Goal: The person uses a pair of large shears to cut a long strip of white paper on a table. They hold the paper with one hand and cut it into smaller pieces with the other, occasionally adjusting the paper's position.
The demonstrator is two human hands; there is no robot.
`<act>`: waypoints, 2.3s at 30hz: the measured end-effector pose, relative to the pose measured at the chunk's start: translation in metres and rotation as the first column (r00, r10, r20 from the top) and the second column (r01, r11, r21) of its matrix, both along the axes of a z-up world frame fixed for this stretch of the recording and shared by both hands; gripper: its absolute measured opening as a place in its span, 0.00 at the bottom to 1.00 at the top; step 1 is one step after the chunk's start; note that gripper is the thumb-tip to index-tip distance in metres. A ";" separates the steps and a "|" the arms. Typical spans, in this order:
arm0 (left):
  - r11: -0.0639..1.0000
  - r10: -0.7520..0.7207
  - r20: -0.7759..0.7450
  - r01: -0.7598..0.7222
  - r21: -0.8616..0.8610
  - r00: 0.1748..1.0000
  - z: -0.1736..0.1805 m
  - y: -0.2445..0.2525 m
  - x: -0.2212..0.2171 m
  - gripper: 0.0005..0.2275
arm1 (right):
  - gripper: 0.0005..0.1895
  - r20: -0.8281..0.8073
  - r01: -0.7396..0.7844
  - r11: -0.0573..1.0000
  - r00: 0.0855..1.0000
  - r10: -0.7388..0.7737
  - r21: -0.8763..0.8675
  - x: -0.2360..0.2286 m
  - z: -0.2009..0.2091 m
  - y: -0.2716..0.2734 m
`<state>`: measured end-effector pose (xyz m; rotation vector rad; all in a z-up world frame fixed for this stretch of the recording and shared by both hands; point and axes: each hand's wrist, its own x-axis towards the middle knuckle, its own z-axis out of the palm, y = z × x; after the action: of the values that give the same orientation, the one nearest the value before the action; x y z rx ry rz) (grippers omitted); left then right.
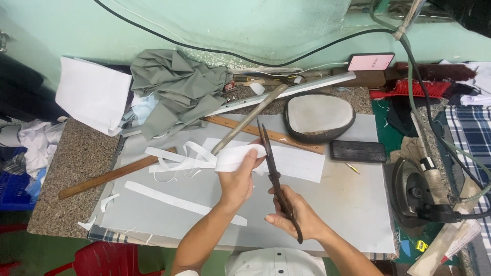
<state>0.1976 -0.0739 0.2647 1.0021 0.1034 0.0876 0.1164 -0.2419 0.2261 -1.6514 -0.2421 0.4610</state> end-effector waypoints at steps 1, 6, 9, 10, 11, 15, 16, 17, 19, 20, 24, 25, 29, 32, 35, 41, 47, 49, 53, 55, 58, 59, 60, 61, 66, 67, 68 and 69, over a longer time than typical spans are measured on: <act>1.000 -0.001 -0.001 0.001 0.000 1.000 0.002 -0.001 0.001 0.12 | 0.31 -0.001 0.001 1.000 1.000 -0.001 0.000 0.000 0.000 -0.001; 0.999 -0.035 0.010 0.035 0.023 0.999 0.001 0.003 0.002 0.11 | 0.29 0.007 0.016 1.000 1.000 -0.016 0.017 -0.001 -0.004 -0.002; 0.999 -0.051 0.007 0.051 0.009 0.999 0.000 0.002 0.003 0.11 | 0.35 0.004 -0.004 0.998 1.000 0.004 0.059 0.000 -0.006 -0.003; 0.999 -0.051 0.008 0.051 0.009 0.999 -0.002 0.003 0.003 0.11 | 0.35 0.005 -0.004 0.998 1.000 0.004 0.060 0.000 -0.004 -0.003; 0.999 -0.047 0.009 0.047 0.006 0.999 -0.004 0.003 0.003 0.11 | 0.38 0.016 -0.029 0.997 0.999 0.028 0.074 0.001 -0.002 -0.003; 1.000 -0.013 -0.053 0.014 0.019 0.999 -0.005 0.001 0.003 0.12 | 0.42 0.053 -0.052 0.998 0.997 0.049 0.042 0.000 -0.003 -0.004; 1.000 -0.012 -0.052 0.013 0.019 0.999 -0.005 0.000 0.003 0.12 | 0.42 0.053 -0.053 0.998 0.997 0.050 0.043 0.000 -0.003 -0.003; 1.000 0.006 -0.057 -0.004 0.027 0.998 -0.005 0.000 0.003 0.11 | 0.41 0.052 -0.045 0.999 0.998 0.044 0.020 0.000 -0.003 -0.003; 0.999 0.023 -0.064 -0.021 0.032 0.998 -0.007 -0.001 0.002 0.11 | 0.40 0.048 -0.039 0.999 0.998 0.039 -0.004 -0.001 -0.003 -0.004; 0.999 0.022 -0.073 -0.019 0.042 0.997 -0.008 0.000 0.002 0.12 | 0.38 0.053 -0.033 0.999 0.998 0.034 -0.024 -0.001 -0.003 -0.004; 0.999 0.024 -0.076 -0.021 0.031 0.997 -0.011 0.000 0.001 0.11 | 0.36 0.064 -0.029 0.998 0.997 0.032 -0.054 -0.002 -0.003 -0.003; 0.999 0.025 -0.076 -0.022 0.030 0.997 -0.010 0.000 0.001 0.11 | 0.36 0.064 -0.029 0.998 0.997 0.033 -0.055 -0.001 -0.002 -0.003; 0.999 0.024 -0.075 -0.021 0.040 0.997 -0.007 -0.001 0.000 0.11 | 0.36 0.065 -0.017 0.995 0.998 0.023 -0.095 -0.001 0.001 -0.002; 0.999 0.033 -0.109 -0.028 0.045 0.993 -0.004 -0.002 -0.001 0.12 | 0.36 0.063 -0.014 0.994 0.998 0.021 -0.111 -0.001 0.001 -0.002; 0.998 0.035 -0.114 -0.030 0.047 0.993 -0.006 -0.002 0.000 0.11 | 0.37 0.055 -0.011 0.996 0.998 0.017 -0.093 -0.001 0.000 -0.002; 0.999 0.016 -0.080 -0.012 0.050 0.997 -0.002 -0.001 -0.001 0.11 | 0.37 0.052 -0.009 0.994 0.999 0.014 -0.110 -0.001 0.001 -0.002; 0.998 0.032 -0.076 -0.029 0.047 0.997 -0.007 -0.001 -0.001 0.11 | 0.36 0.046 -0.004 0.994 0.999 0.009 -0.105 -0.001 -0.002 -0.002; 0.998 0.025 -0.080 -0.021 0.052 0.996 -0.005 -0.001 -0.001 0.11 | 0.35 0.038 0.000 0.994 0.999 0.004 -0.105 -0.001 -0.002 -0.003; 0.999 0.036 -0.062 -0.035 0.032 0.997 -0.007 -0.001 -0.001 0.11 | 0.34 0.045 -0.003 0.995 0.999 0.008 -0.104 -0.001 0.000 -0.003; 0.999 0.036 -0.062 -0.034 0.021 0.997 -0.009 0.000 0.000 0.10 | 0.33 0.042 -0.007 0.996 0.999 0.011 -0.094 -0.001 0.000 -0.003; 0.999 0.023 -0.065 -0.021 0.028 0.998 -0.009 0.001 0.000 0.10 | 0.35 0.045 -0.002 0.994 0.999 0.008 -0.113 -0.001 -0.001 -0.003; 0.999 0.027 -0.051 -0.026 0.034 0.998 -0.008 0.001 0.000 0.09 | 0.34 0.047 -0.001 0.995 0.999 0.006 -0.100 -0.001 -0.002 -0.003; 0.999 0.031 -0.037 -0.029 0.039 0.999 -0.008 0.001 0.000 0.09 | 0.33 0.047 0.000 0.996 0.999 0.004 -0.086 -0.001 -0.003 -0.003; 0.999 0.031 -0.039 -0.030 0.039 0.999 -0.009 0.001 0.000 0.09 | 0.33 0.046 -0.001 0.996 0.999 0.005 -0.087 -0.001 -0.003 -0.003; 0.999 0.045 -0.074 -0.043 0.033 0.996 -0.009 0.001 0.000 0.10 | 0.34 0.047 0.002 0.994 0.999 0.003 -0.106 0.000 -0.005 -0.004; 0.999 0.045 -0.075 -0.043 0.033 0.996 -0.010 0.000 0.001 0.10 | 0.34 0.046 0.002 0.994 0.999 0.003 -0.106 0.000 -0.004 -0.005; 0.999 0.044 -0.084 -0.042 0.029 0.995 -0.010 0.000 0.001 0.10 | 0.33 0.056 -0.001 0.996 0.998 0.007 -0.093 0.000 -0.004 -0.004; 0.999 0.043 -0.094 -0.041 0.025 0.995 -0.011 0.000 0.001 0.10 | 0.33 0.066 -0.005 0.997 0.998 0.010 -0.079 0.000 -0.004 -0.004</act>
<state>0.1990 -0.0736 0.2538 1.0278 0.2102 0.0803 0.1168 -0.2462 0.2219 -1.7450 -0.2821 0.4264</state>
